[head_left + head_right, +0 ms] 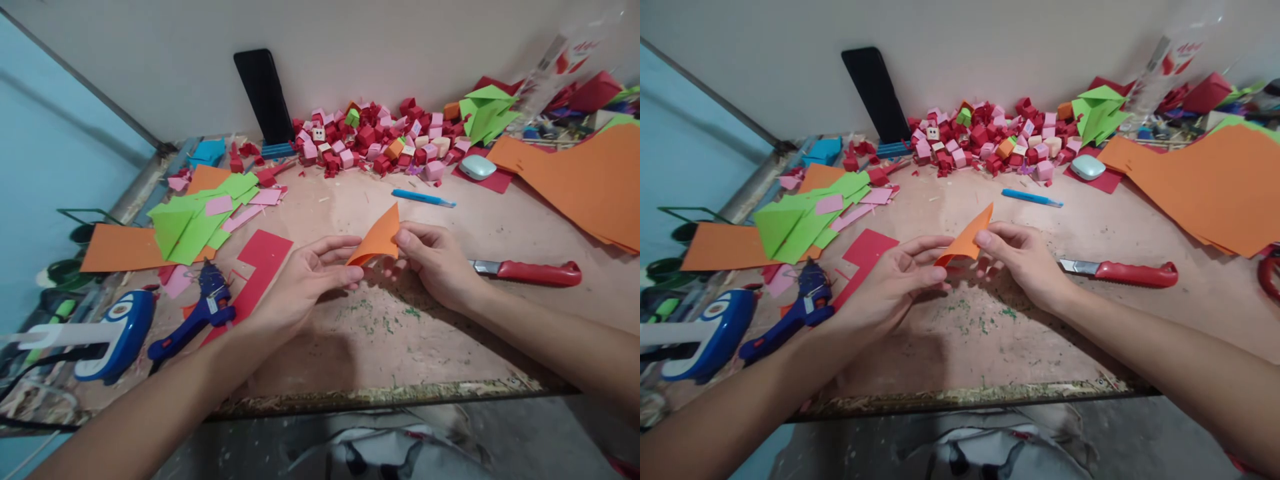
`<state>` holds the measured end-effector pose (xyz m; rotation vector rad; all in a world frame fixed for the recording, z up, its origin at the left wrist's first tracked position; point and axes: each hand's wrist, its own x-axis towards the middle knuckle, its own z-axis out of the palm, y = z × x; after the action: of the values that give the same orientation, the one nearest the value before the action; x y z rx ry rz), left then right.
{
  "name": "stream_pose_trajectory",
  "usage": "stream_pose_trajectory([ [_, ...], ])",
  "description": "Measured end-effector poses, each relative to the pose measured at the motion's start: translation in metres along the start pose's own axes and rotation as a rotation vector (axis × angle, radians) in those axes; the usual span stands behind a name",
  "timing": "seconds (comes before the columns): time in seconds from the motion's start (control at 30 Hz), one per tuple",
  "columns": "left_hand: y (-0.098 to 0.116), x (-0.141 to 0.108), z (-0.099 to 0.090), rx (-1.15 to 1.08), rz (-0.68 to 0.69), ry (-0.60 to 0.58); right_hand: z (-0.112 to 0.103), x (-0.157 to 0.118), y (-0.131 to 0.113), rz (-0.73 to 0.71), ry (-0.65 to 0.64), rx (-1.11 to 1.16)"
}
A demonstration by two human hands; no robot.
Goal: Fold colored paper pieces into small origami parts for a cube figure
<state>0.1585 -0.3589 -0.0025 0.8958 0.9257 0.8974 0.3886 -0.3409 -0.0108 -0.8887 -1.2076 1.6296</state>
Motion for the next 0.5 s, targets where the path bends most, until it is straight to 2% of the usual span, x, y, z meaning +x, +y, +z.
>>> stream_pose_trajectory([
  [0.5, 0.0007, -0.0008, 0.0011, -0.011, -0.027, -0.003, -0.0016, 0.0003, 0.0041, 0.01, 0.006, 0.013],
])
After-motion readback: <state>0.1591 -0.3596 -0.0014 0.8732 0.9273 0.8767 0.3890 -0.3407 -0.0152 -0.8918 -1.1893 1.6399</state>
